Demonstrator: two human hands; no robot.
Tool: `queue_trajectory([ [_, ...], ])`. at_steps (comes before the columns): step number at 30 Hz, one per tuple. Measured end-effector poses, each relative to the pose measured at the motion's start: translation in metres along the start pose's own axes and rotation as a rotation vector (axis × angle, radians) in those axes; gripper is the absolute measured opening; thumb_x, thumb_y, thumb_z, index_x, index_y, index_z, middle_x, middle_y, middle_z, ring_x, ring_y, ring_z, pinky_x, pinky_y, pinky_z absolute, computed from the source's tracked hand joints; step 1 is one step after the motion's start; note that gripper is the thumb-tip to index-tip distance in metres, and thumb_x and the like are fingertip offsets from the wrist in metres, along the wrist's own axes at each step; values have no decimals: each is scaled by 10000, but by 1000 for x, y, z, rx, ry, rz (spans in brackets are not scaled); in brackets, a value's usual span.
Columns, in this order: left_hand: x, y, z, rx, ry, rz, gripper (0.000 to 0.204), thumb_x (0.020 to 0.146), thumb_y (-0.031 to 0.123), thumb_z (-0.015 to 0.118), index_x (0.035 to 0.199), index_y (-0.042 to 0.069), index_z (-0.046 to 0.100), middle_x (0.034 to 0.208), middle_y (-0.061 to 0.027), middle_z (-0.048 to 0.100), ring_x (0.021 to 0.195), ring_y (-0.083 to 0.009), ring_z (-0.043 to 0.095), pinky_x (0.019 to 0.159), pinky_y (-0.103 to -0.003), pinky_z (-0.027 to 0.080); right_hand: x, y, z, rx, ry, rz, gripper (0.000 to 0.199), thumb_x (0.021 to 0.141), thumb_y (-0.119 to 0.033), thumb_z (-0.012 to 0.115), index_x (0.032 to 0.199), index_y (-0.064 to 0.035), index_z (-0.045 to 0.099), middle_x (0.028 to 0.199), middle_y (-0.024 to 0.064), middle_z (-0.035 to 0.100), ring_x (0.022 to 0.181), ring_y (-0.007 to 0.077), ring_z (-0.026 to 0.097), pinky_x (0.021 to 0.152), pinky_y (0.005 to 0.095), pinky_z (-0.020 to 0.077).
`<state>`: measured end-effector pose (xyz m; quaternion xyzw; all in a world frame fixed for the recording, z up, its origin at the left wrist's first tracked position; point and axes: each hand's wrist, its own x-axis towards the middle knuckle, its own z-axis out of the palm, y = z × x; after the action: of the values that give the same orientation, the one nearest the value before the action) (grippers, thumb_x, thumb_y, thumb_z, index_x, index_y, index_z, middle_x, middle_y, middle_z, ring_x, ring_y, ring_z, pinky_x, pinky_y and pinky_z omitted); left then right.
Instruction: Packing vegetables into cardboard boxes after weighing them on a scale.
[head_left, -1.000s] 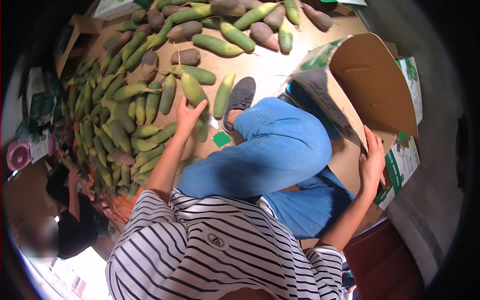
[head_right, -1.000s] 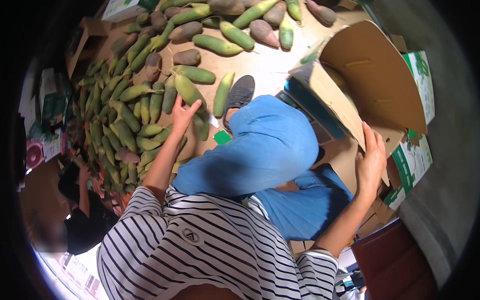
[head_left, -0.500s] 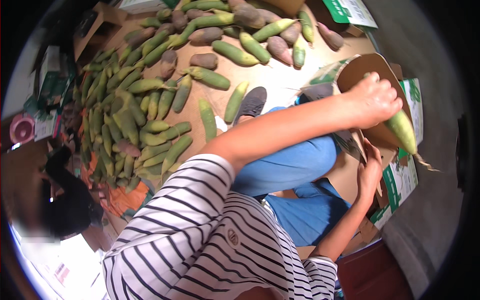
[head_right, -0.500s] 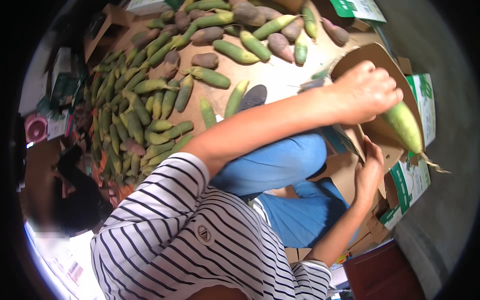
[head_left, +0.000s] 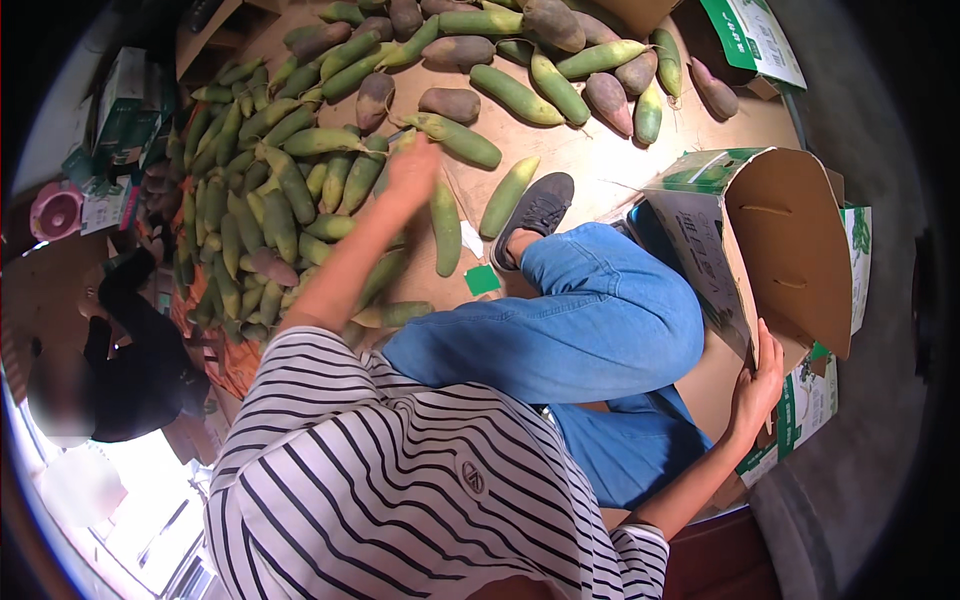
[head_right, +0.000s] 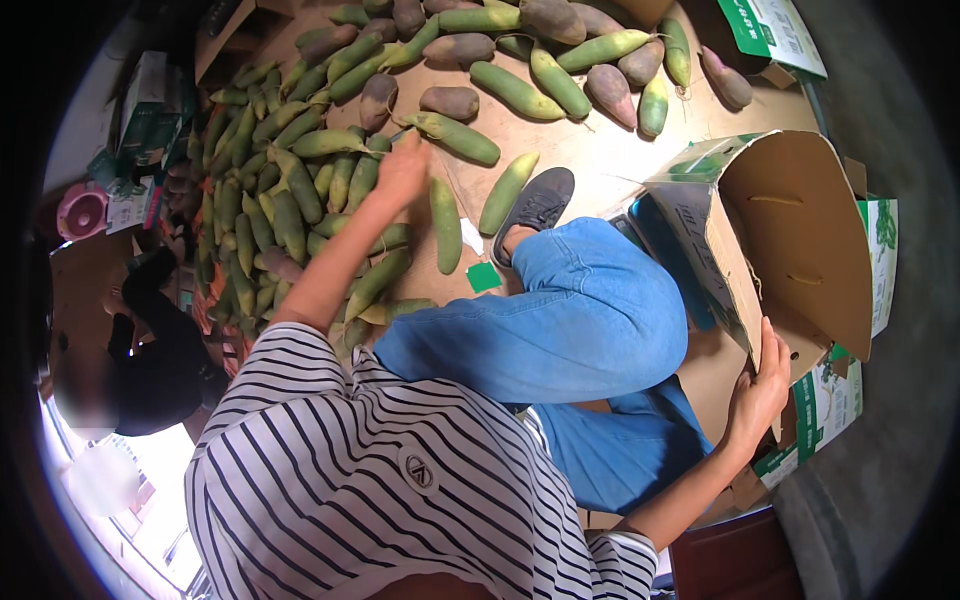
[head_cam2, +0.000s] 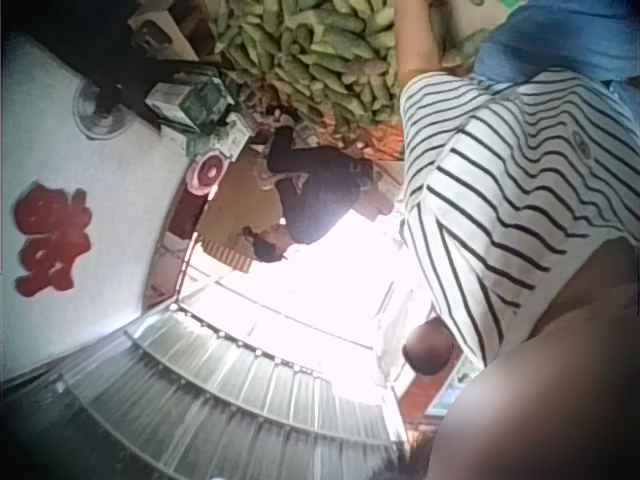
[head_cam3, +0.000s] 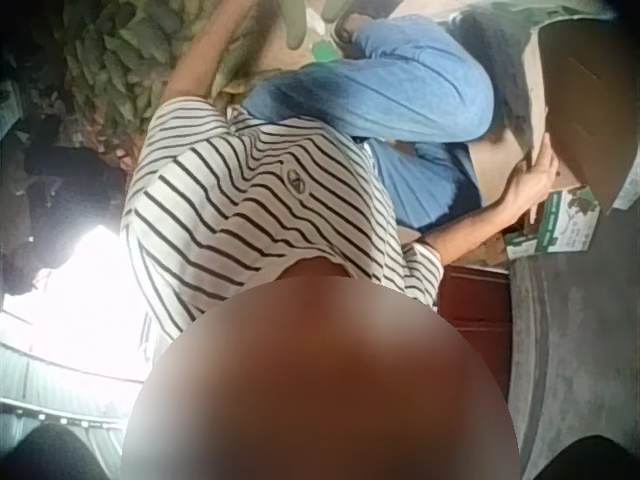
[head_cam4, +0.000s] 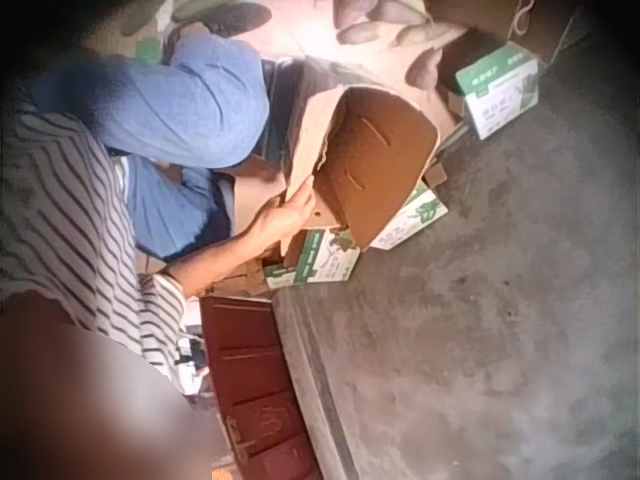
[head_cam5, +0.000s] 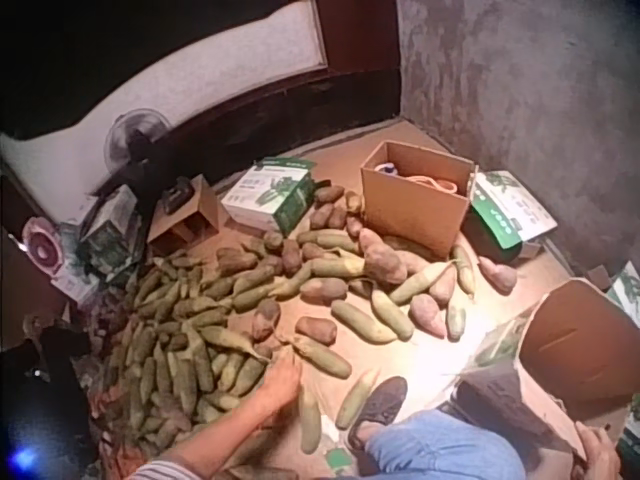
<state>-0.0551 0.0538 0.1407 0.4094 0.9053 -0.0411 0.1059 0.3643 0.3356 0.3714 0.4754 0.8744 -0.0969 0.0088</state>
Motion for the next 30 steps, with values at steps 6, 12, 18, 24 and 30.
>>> queue_trajectory([
  [6,9,-88,34,338,-617,-119,334,825,73,575,1157,42,605,1465,-142,295,1105,-325,547,866,-443,482,-3,1,3,-63,-24,-4,792,584,213,389,1289,-119,528,1161,140,555,1064,341,546,900,380,434],
  [12,15,-101,37,132,-523,-99,272,797,34,570,1063,2,617,1186,-187,520,1081,-338,552,862,-420,489,0,-2,4,-48,-16,16,792,589,208,388,1293,-127,526,1160,129,556,1070,339,543,910,370,425],
  [18,-45,-49,42,-143,-229,158,186,745,104,594,884,-16,569,893,-209,586,861,-376,577,762,-451,480,1,3,4,-43,-13,21,791,591,200,386,1288,-143,533,1158,122,558,1052,334,553,890,374,435],
  [24,-57,83,29,-499,-168,398,210,773,120,597,939,-1,553,997,-196,571,951,-353,551,842,-423,445,-1,8,7,-24,0,22,778,589,195,379,1274,-135,545,1168,124,555,1062,324,551,899,360,430],
  [30,-37,84,38,-154,55,464,359,796,65,543,1152,31,518,1356,-158,432,1241,-308,425,982,-421,381,0,2,5,-19,-12,24,795,574,205,365,1279,-121,537,1173,136,548,1103,327,531,933,361,416],
])
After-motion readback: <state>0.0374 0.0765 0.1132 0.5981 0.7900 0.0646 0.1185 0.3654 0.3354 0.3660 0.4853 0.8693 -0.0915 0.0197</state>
